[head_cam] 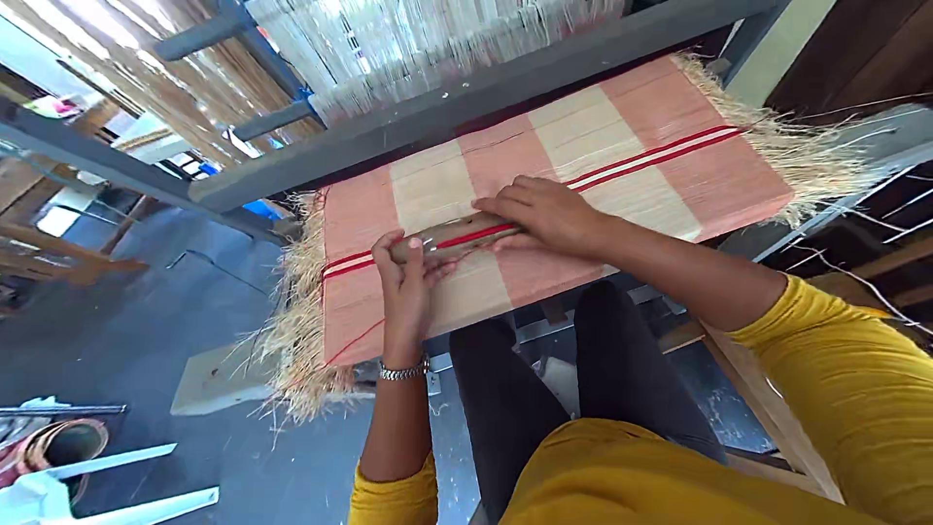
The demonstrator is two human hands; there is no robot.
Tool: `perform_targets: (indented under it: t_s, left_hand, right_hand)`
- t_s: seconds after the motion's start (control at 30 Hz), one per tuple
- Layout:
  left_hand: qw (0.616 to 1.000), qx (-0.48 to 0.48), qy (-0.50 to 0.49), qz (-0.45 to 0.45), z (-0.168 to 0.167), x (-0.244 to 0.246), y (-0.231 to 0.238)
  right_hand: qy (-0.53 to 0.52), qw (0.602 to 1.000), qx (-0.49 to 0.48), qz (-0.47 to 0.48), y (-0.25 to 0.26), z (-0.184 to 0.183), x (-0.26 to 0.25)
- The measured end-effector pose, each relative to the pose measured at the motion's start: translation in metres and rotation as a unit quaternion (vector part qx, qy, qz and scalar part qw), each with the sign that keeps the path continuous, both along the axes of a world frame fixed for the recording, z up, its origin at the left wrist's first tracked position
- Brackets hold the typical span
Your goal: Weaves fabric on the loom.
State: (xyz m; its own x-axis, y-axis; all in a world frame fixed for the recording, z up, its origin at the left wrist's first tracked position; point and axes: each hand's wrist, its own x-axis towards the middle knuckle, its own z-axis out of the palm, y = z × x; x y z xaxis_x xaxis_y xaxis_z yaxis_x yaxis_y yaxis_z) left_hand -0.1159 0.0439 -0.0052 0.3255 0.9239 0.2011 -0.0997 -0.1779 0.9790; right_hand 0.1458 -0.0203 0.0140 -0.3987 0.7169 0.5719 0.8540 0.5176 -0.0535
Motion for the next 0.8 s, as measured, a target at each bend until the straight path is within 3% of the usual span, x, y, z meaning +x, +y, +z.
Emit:
perform_targets:
  t_s: [0.1,0.17,0.3,0.47,0.6,0.8]
  left_hand:
    - [0.996,-0.052,-0.071,0.035,0.002,0.005,0.02]
    - [0.994,-0.057,-0.074,0.057,0.008,-0.001,0.033]
    - [0.991,-0.051,-0.075,0.095,0.017,-0.021,0.062]
    - [0.986,-0.059,-0.075,0.14,0.027,-0.03,0.087]
    - [0.98,-0.052,-0.095,0.169,0.03,-0.027,0.101]
    - [0.968,-0.06,-0.119,0.213,0.025,-0.038,0.105]
  right_hand:
    - [0.044,0.998,-0.046,-0.022,0.023,0.013,0.017]
    - [0.068,0.991,-0.054,-0.101,0.051,0.032,0.043]
    - [0.093,0.953,0.021,-0.288,0.126,0.047,0.1]
    - [0.104,0.933,0.127,-0.321,0.186,0.029,0.13]
    - [0.109,0.932,0.111,-0.327,0.203,0.035,0.135]
    - [0.109,0.937,0.031,-0.33,0.153,0.041,0.115]
